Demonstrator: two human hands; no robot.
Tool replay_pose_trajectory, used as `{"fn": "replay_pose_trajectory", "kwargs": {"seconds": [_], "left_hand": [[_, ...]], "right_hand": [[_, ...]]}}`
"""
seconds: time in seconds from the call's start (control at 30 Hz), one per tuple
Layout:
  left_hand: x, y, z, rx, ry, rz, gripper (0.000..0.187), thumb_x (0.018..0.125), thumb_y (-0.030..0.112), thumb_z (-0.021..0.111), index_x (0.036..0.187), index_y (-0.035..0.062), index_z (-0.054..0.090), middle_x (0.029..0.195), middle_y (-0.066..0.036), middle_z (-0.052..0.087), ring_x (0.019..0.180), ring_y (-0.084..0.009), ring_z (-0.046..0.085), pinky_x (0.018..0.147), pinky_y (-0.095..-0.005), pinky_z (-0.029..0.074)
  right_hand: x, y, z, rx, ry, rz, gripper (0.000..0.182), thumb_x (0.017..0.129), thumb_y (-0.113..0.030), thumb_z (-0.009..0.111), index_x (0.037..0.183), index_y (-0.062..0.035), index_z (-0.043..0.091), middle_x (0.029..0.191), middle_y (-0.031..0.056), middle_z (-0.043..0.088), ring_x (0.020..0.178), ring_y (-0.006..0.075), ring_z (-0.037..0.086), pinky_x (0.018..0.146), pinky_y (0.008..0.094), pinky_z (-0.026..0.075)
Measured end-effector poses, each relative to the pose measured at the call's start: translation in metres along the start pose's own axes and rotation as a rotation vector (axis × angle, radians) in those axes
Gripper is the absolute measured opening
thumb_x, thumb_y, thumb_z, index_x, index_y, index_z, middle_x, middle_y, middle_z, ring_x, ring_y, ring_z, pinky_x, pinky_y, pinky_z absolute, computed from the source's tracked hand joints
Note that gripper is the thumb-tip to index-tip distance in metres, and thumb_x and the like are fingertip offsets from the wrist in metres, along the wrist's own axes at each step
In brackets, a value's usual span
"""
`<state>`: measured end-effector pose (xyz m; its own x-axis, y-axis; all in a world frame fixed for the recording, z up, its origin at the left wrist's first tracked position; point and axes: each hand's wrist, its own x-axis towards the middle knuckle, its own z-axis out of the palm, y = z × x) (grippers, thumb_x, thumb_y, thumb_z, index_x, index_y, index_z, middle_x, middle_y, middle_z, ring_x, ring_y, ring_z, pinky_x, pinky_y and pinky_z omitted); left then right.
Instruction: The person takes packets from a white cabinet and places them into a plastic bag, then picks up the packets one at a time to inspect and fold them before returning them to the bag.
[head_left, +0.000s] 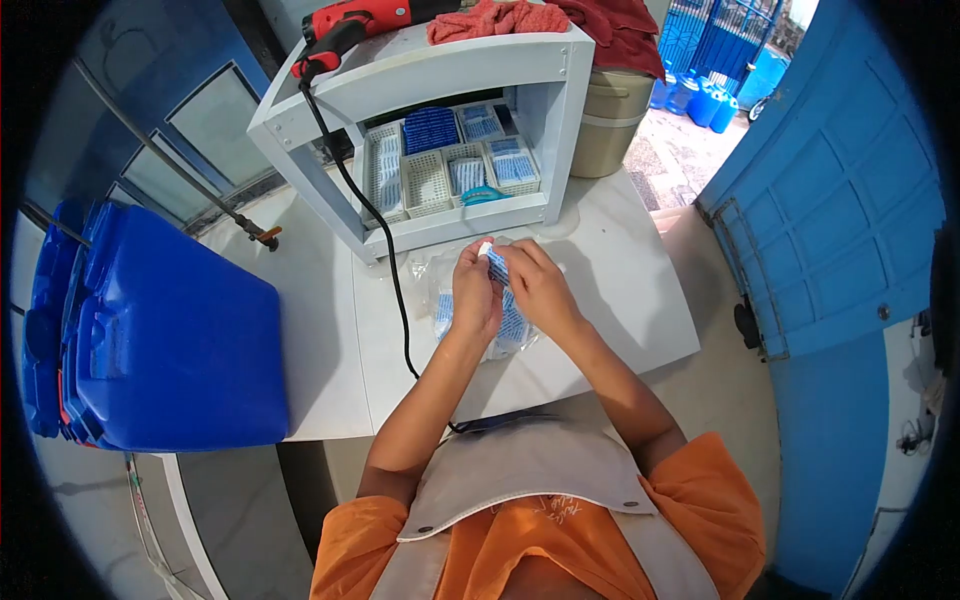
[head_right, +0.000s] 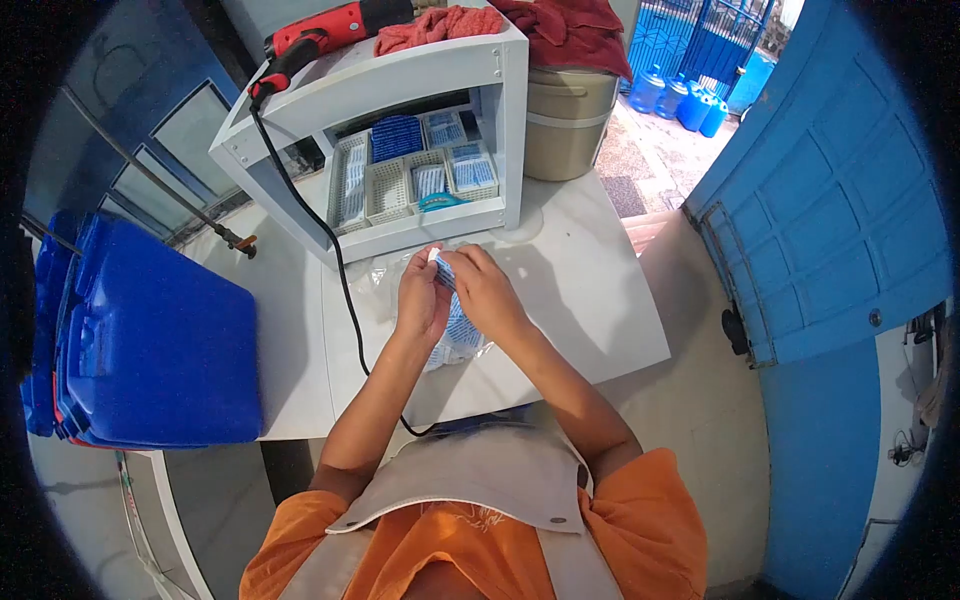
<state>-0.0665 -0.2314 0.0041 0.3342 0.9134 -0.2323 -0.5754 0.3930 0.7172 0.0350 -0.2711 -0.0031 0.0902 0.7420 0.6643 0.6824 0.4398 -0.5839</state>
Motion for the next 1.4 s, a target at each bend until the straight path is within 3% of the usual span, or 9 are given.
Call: {"fn": "replay_pose_trajectory", "kwargs": {"seconds": [0.27,0.33,0.43,0.87,1.0,1.07,1.13,1.3,1.4], "left_hand": [[0.002,-0.005,-0.03,0.231,0.126,0.103,0.032,0.091,0.012,0.042,0.121,0.0015,0.043,0.095,-0.012,0.055,0.084,-0.0184,0.054,0.081,-0.032,0.045],[-0.003,-0.01,-0.05,1.234,-0.161,0.506,0.021,0.084,0.008,0.048,0.102,-0.0004,0.056,0.083,-0.017,0.058,0.076,-0.0245,0.059,0.073,-0.0359,0.048],[-0.015,-0.006,-0.055,1.798,-0.233,0.611,0.011,0.077,0.004,0.051,0.082,-0.001,0.06,0.076,-0.02,0.059,0.072,-0.0315,0.06,0.069,-0.0407,0.048],[-0.022,0.005,-0.075,1.812,-0.228,0.362,0.014,0.079,0.004,0.052,0.089,0.0006,0.061,0.087,-0.018,0.061,0.074,-0.0348,0.061,0.067,-0.0433,0.049],[-0.018,0.004,-0.08,1.905,-0.257,0.256,0.017,0.076,0.002,0.051,0.09,-0.0002,0.06,0.087,-0.02,0.06,0.077,-0.0365,0.06,0.069,-0.0434,0.049],[-0.015,0.007,-0.086,1.771,-0.234,0.382,0.019,0.074,0.0,0.049,0.091,-0.0022,0.06,0.087,-0.021,0.059,0.08,-0.038,0.059,0.072,-0.0434,0.048],[-0.01,0.01,-0.093,1.757,-0.242,0.351,0.018,0.075,0.0,0.051,0.091,-0.0027,0.059,0.087,-0.021,0.058,0.081,-0.0385,0.059,0.072,-0.0433,0.048],[-0.016,0.012,-0.086,1.789,-0.291,0.204,0.023,0.075,0.011,0.062,0.096,0.0003,0.059,0.094,-0.02,0.057,0.085,-0.0373,0.058,0.073,-0.0424,0.048],[-0.022,0.007,-0.07,1.807,-0.267,0.148,0.031,0.073,0.014,0.065,0.1,0.0019,0.057,0.099,-0.018,0.055,0.087,-0.0358,0.058,0.073,-0.0421,0.048]], "right_hand": [[0.086,0.05,0.03,0.184,0.221,0.288,0.011,0.079,0.0,0.054,0.085,-0.0012,0.063,0.081,0.0146,0.06,0.07,0.0285,0.058,0.062,0.0328,0.045],[0.129,0.081,0.052,0.04,0.331,0.223,0.009,0.078,-0.002,0.055,0.083,-0.0011,0.062,0.08,0.016,0.06,0.071,0.0314,0.058,0.063,0.0366,0.045],[0.181,0.148,0.093,-0.134,0.415,0.197,0.009,0.077,-0.003,0.054,0.081,-0.0011,0.062,0.08,0.0175,0.06,0.075,0.0345,0.058,0.066,0.0408,0.046],[0.224,0.186,0.123,-0.773,-0.159,0.423,0.024,0.083,-0.015,0.045,0.095,-0.0017,0.061,0.109,0.0169,0.057,0.107,0.0322,0.053,0.086,0.0455,0.046],[0.226,0.263,0.156,-0.54,0.188,0.26,0.021,0.079,-0.016,0.051,0.084,0.0001,0.063,0.108,0.0164,0.058,0.106,0.0318,0.052,0.091,0.0396,0.042],[0.215,0.155,0.09,-0.65,-0.148,0.142,0.018,0.078,-0.014,0.052,0.079,-0.0011,0.064,0.1,0.0172,0.061,0.1,0.033,0.055,0.085,0.0424,0.044],[0.182,0.119,0.063,-0.21,-0.06,0.094,0.016,0.078,-0.01,0.056,0.088,-0.0018,0.066,0.088,0.0217,0.061,0.084,0.0303,0.061,0.073,0.0374,0.048],[0.05,0.051,0.002,0.164,-0.967,0.359,0.018,0.081,-0.016,0.061,0.092,-0.0014,0.064,0.078,0.0112,0.065,0.073,0.0159,0.06,0.069,0.0321,0.048],[-0.028,0.045,0.007,-0.031,-0.827,0.297,0.022,0.075,-0.012,0.064,0.094,-0.0002,0.063,0.091,0.0137,0.06,0.085,0.0302,0.056,0.078,0.0377,0.045]]}}
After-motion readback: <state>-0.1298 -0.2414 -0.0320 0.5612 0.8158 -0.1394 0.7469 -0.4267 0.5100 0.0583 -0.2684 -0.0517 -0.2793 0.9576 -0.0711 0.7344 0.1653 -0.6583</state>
